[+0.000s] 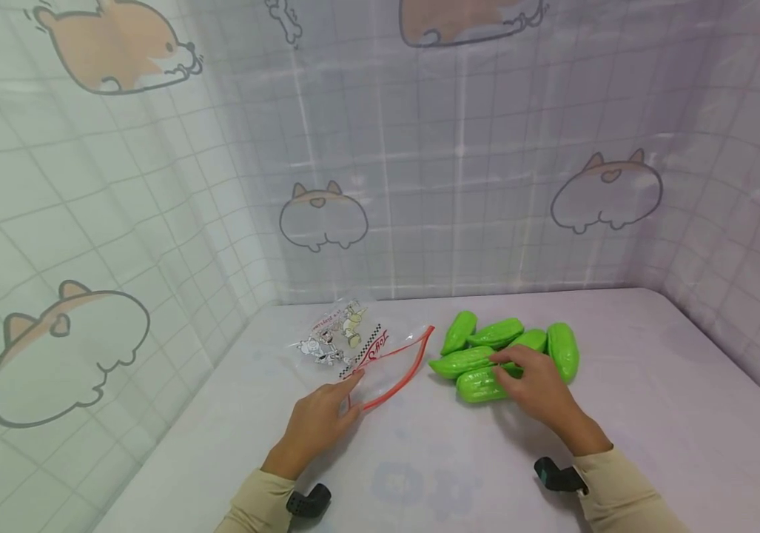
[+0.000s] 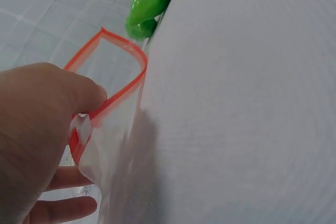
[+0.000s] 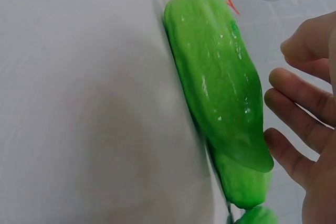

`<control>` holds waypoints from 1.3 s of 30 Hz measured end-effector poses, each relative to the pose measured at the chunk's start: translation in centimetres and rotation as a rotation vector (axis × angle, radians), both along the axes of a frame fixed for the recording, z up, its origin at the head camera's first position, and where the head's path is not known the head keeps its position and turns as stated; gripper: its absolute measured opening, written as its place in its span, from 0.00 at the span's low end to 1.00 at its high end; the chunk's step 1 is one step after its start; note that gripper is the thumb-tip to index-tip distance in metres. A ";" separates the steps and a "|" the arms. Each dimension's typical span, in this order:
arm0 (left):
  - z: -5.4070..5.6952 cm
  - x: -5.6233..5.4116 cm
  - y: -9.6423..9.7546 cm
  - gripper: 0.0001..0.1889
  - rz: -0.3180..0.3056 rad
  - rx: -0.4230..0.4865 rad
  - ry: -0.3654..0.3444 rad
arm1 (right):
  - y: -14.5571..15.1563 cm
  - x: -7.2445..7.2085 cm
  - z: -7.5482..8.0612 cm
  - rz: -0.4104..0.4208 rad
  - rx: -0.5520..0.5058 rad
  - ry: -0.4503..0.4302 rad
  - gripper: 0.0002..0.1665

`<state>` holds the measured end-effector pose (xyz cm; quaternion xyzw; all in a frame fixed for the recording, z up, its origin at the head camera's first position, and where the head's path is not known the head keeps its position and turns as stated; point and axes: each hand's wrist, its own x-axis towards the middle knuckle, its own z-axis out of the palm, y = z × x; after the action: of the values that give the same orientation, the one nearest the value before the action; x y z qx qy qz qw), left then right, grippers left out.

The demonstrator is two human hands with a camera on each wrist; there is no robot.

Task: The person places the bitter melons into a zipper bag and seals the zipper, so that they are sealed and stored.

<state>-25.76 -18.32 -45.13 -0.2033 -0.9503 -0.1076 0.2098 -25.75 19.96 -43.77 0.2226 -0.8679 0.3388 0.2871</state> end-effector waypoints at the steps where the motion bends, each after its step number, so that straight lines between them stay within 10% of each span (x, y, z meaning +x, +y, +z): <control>1: 0.0 0.0 0.0 0.28 0.002 0.001 -0.002 | 0.0 0.0 -0.1 0.001 0.004 0.001 0.12; 39: -0.2 0.3 0.0 0.27 -0.003 0.116 -0.038 | 0.8 0.3 -0.9 -0.004 0.177 -0.062 0.20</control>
<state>-25.47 -18.34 -45.35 -0.1900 -0.9460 -0.1667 0.2032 -25.48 20.76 -44.71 0.2350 -0.9033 0.2669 0.2400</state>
